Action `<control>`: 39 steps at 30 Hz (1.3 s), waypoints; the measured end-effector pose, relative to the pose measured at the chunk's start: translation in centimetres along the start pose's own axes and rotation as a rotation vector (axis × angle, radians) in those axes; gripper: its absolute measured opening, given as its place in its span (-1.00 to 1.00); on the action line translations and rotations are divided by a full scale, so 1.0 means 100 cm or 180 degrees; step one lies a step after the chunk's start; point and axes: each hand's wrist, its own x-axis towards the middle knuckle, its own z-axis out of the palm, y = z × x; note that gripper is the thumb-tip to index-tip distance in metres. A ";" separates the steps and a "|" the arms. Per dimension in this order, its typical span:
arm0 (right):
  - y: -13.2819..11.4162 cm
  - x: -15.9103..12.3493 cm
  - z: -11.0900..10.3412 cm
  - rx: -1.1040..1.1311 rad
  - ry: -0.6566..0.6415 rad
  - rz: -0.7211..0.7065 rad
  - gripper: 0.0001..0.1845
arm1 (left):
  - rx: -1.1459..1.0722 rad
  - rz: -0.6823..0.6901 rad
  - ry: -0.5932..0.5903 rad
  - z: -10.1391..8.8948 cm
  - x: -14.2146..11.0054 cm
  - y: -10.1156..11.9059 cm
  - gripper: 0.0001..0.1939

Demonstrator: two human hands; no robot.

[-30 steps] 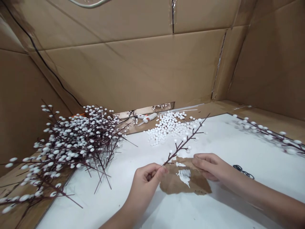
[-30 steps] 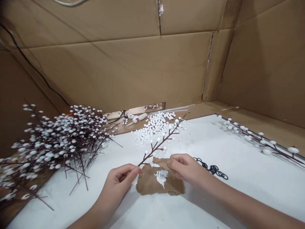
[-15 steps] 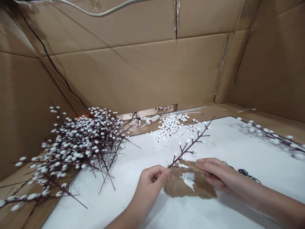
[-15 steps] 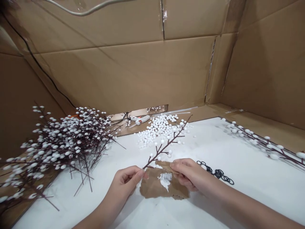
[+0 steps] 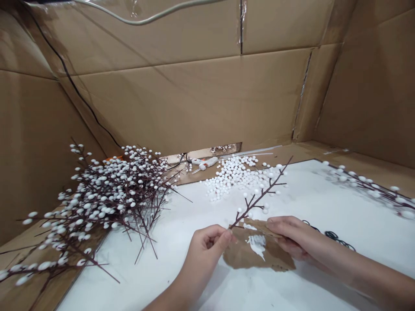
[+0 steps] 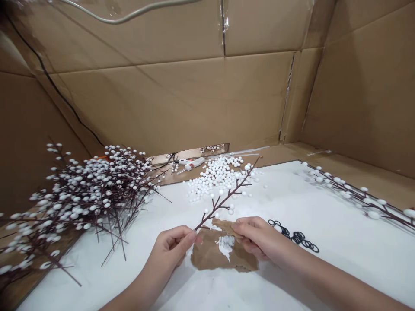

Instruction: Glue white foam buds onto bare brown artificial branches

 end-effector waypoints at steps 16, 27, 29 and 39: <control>0.001 0.001 -0.003 -0.0150 -0.0039 -0.0147 -0.53 | -0.0188 -0.0004 -0.0030 -0.003 0.003 -0.003 -0.66; -0.002 0.008 -0.017 -0.0364 0.0375 -0.0508 -0.54 | -0.0250 0.0068 -0.0424 -0.005 0.000 -0.002 -0.62; -0.001 0.010 -0.020 -0.0340 0.0473 -0.0595 -0.55 | -0.0290 0.0087 -0.0438 -0.005 0.001 -0.002 -0.61; 0.004 0.014 -0.031 -0.0259 0.0627 -0.0815 -0.59 | -0.0598 -0.0074 -0.0518 -0.005 0.004 -0.003 -0.56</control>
